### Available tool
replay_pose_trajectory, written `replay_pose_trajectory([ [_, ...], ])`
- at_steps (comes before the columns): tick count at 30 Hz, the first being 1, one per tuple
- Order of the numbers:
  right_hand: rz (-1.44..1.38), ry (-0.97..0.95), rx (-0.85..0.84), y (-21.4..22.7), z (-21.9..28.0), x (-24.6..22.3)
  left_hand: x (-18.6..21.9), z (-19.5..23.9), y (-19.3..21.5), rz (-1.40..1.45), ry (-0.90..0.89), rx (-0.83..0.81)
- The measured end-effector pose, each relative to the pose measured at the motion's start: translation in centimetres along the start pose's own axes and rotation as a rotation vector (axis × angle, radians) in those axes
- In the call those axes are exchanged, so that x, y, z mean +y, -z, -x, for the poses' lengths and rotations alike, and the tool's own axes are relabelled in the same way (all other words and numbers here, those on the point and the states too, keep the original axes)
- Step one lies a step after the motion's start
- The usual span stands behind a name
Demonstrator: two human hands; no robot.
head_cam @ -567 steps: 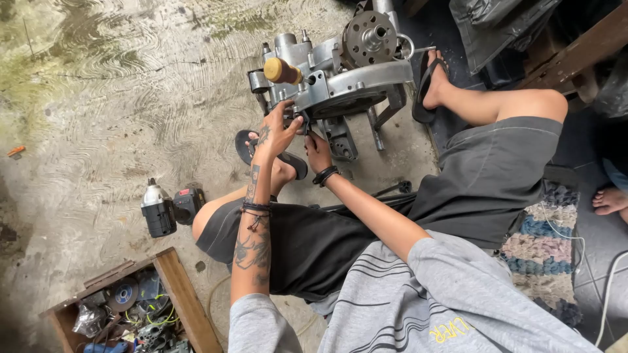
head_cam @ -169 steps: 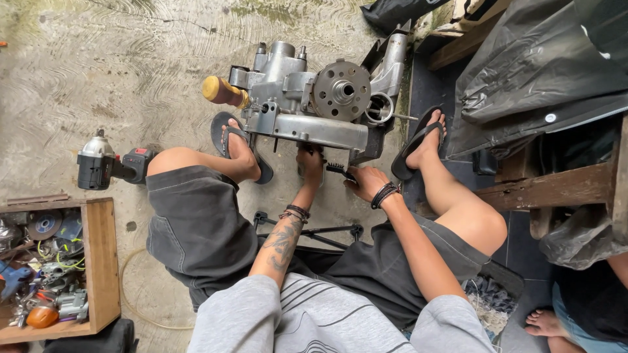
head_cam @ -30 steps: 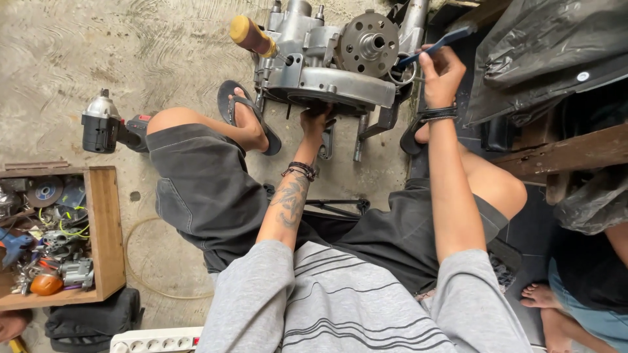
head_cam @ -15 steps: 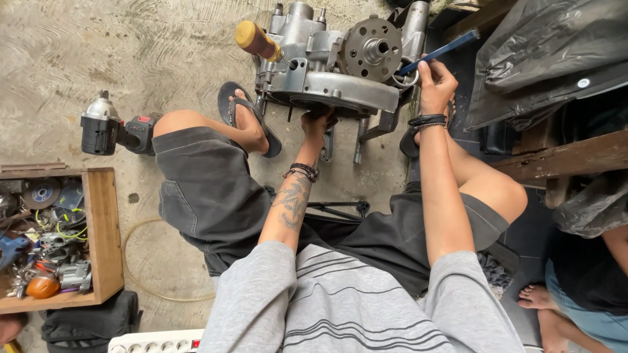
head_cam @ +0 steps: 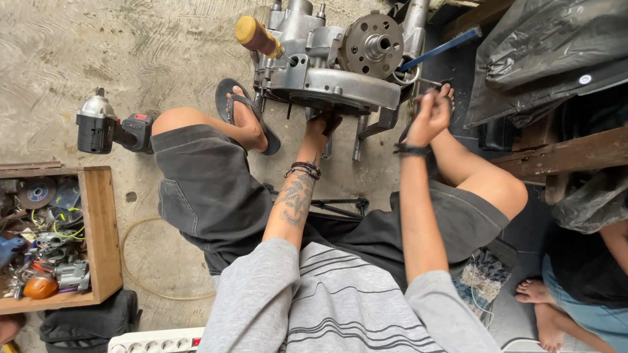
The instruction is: The person sits on the floor and cleans a disassembled engine block using a wire brush. They scrub various parts of the engine, including the cylinder head and crankcase, and also clean a small metal component held in their hands.
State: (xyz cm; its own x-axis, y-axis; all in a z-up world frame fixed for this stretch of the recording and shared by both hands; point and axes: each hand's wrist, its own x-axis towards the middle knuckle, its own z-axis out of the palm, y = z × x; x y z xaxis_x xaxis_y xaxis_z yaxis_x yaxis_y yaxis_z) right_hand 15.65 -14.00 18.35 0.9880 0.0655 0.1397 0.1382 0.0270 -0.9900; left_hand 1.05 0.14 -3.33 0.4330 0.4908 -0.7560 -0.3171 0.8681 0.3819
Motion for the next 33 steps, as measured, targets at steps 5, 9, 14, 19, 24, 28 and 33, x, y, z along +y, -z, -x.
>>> replay_pose_trajectory([
  [5, 0.262, -0.22, -0.294, 1.0, 6.6, 9.0, 3.6, 8.9, -2.7, -0.416, -0.104, -0.044],
  [9, 0.032, -0.765, -0.642, -4.3, 10.1, 6.7, 6.7, 9.5, -2.1, -1.44, -0.511, -0.152],
  [14, -0.162, -0.999, -0.477, -7.6, 9.5, 22.7, 17.1, 22.3, -9.0, -1.934, -0.565, -0.325],
  [19, -0.171, -1.027, -0.338, -8.2, 11.8, 10.5, 22.4, 31.7, -13.0, -1.918, -0.718, -0.835],
  [24, -0.018, -0.991, -0.276, -10.1, 11.9, 7.5, 22.0, 28.2, -13.6, -1.248, -1.811, -0.919],
  [28, -0.146, -1.098, -0.278, -10.7, 11.8, 5.2, 22.9, 25.2, -13.0, -1.224, -1.859, -0.954],
  [33, 0.164, -0.938, -0.138, -11.6, 13.0, 4.3, 21.9, 21.7, -11.7, -1.324, -1.669, -1.007],
])
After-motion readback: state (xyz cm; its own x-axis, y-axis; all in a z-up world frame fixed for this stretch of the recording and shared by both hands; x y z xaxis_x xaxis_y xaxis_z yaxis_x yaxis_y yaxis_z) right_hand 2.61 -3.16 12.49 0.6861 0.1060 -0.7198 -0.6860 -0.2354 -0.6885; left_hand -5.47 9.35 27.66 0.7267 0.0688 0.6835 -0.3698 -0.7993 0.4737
